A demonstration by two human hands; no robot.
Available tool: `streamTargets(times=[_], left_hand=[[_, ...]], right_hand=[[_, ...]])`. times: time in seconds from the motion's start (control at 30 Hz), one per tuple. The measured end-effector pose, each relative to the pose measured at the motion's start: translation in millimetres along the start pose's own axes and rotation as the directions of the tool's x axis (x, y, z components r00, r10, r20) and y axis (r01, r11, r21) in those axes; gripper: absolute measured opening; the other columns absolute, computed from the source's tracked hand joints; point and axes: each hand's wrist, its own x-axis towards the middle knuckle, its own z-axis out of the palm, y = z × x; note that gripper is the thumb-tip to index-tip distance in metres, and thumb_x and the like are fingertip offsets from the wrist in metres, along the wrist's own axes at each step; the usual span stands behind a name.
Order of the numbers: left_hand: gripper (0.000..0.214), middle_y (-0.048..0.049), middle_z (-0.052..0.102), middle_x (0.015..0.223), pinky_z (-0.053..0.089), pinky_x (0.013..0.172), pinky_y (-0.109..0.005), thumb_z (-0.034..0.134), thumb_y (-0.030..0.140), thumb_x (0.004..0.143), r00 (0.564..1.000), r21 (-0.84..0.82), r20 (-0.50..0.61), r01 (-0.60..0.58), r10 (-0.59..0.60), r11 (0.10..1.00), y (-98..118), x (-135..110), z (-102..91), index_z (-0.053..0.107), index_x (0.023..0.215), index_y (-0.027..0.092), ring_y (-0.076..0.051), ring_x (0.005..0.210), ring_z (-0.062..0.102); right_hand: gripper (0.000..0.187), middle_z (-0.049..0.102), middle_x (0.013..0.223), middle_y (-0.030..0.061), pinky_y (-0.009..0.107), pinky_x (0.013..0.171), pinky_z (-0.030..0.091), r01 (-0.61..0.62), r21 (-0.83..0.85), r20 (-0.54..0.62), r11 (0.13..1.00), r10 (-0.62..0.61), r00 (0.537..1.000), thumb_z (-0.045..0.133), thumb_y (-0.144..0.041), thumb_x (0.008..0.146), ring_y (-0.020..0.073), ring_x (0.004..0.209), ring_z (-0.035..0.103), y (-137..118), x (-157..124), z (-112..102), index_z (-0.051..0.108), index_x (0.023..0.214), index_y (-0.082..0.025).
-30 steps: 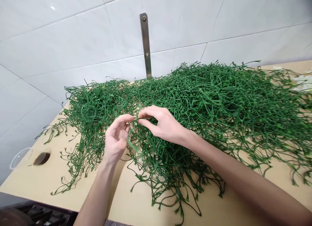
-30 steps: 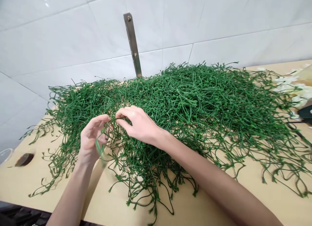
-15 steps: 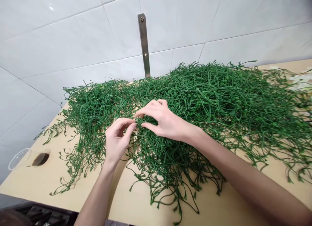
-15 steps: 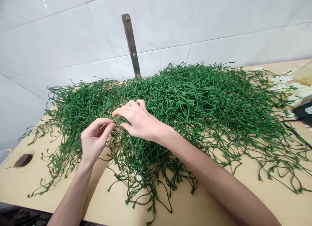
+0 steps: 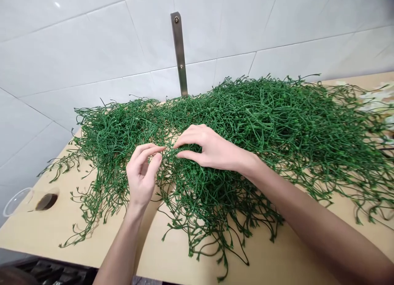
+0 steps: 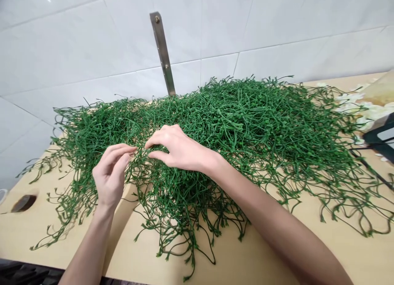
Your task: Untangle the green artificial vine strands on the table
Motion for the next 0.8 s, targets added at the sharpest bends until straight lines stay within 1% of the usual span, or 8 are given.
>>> streamTargets(times=[0.13, 0.27, 0.37, 0.43, 0.53, 0.63, 0.7, 0.8], left_hand=[[0.023, -0.0026, 0.070, 0.091, 0.050, 0.075, -0.026, 0.072, 0.019, 0.078, 0.993, -0.119, 0.044, 0.111, -0.107, 0.987, 2.0, -2.6, 7.1, 0.073, 0.101, 0.022, -0.014, 0.082, 0.064], [0.014, -0.0028, 0.069, 0.090, 0.049, 0.069, -0.023, 0.067, 0.024, 0.083, 0.982, -0.046, -0.017, 0.186, -0.187, 0.981, -1.0, -1.0, 6.8, 0.075, 0.094, 0.021, -0.012, 0.078, 0.062], [0.015, -0.0021, 0.066, 0.086, 0.046, 0.061, -0.020, 0.064, 0.030, 0.085, 0.966, -0.045, -0.080, 0.244, -0.246, 0.969, -4.3, 2.2, 0.7, 0.075, 0.091, 0.022, -0.010, 0.071, 0.057], [0.015, 0.0003, 0.062, 0.075, 0.044, 0.055, -0.019, 0.069, 0.034, 0.081, 0.924, -0.217, -0.090, 0.345, -0.370, 0.913, -4.9, 4.5, -3.5, 0.073, 0.088, 0.021, -0.008, 0.062, 0.052], [0.023, 0.0033, 0.054, 0.066, 0.040, 0.046, -0.015, 0.080, 0.034, 0.068, 0.834, -0.477, 0.057, 0.505, -0.548, 0.719, -2.1, 7.6, -6.9, 0.071, 0.083, 0.019, -0.005, 0.053, 0.045], [0.027, 0.0034, 0.051, 0.065, 0.038, 0.043, -0.014, 0.082, 0.036, 0.064, 0.757, -0.499, 0.202, 0.626, -0.622, 0.600, 1.7, 7.9, -5.7, 0.071, 0.081, 0.017, -0.004, 0.051, 0.042], [0.026, 0.0030, 0.052, 0.066, 0.038, 0.044, -0.014, 0.080, 0.037, 0.067, 0.747, -0.443, 0.230, 0.651, -0.624, 0.617, 2.2, 5.9, -2.9, 0.071, 0.081, 0.017, -0.004, 0.051, 0.042], [0.023, 0.0014, 0.056, 0.070, 0.040, 0.047, -0.015, 0.077, 0.037, 0.071, 0.793, -0.294, 0.229, 0.610, -0.565, 0.736, 0.1, 2.0, 2.9, 0.070, 0.079, 0.017, -0.006, 0.056, 0.046]], right_hand=[[0.020, 0.068, 0.113, 0.0090, 0.040, 0.096, 0.045, 0.035, 0.022, -0.006, 0.999, -0.035, 0.999, 0.067, -0.020, 0.085, 0.0214, 0.109, 0.059, -1.9, 1.2, 5.2, 0.067, 0.104, -0.014], [0.044, 0.055, 0.132, 0.0138, 0.040, 0.100, 0.045, 0.035, -0.007, -0.231, 0.999, -0.036, 0.972, 0.076, -0.022, 0.075, 0.0234, 0.123, 0.052, 3.2, 1.3, 1.5, 0.060, 0.116, -0.015], [0.019, 0.065, 0.108, 0.0081, 0.034, 0.086, 0.050, -0.018, -0.009, -0.390, 1.000, 0.014, 0.921, 0.070, -0.017, 0.079, 0.0198, 0.102, 0.060, 3.9, 0.9, -6.2, 0.065, 0.097, -0.016], [0.002, 0.068, 0.088, 0.0041, 0.030, 0.075, 0.049, -0.072, 0.046, -0.413, 0.996, 0.084, 0.907, 0.066, -0.016, 0.081, 0.0159, 0.083, 0.061, 0.9, 0.5, -10.7, 0.066, 0.083, -0.015], [0.013, 0.069, 0.076, 0.0013, 0.026, 0.067, 0.045, -0.156, 0.183, -0.222, 0.971, 0.195, 0.955, 0.059, -0.020, 0.087, 0.0120, 0.069, 0.060, -6.0, 0.0, -14.1, 0.069, 0.081, -0.015], [0.028, 0.070, 0.077, 0.0017, 0.025, 0.067, 0.044, -0.215, 0.279, 0.003, 0.936, 0.223, 0.975, 0.049, -0.028, 0.094, 0.0116, 0.071, 0.061, -9.9, 0.2, -13.6, 0.070, 0.081, -0.014], [0.028, 0.070, 0.078, 0.0021, 0.025, 0.067, 0.043, -0.235, 0.330, 0.059, 0.914, 0.228, 0.972, 0.050, -0.031, 0.093, 0.0116, 0.073, 0.061, -9.0, 0.2, -12.2, 0.069, 0.082, -0.014], [0.014, 0.070, 0.085, 0.0019, 0.024, 0.067, 0.045, -0.246, 0.410, 0.127, 0.878, 0.212, 0.969, 0.062, -0.025, 0.084, 0.0112, 0.075, 0.061, -3.2, -0.5, -9.3, 0.067, 0.092, -0.014]])
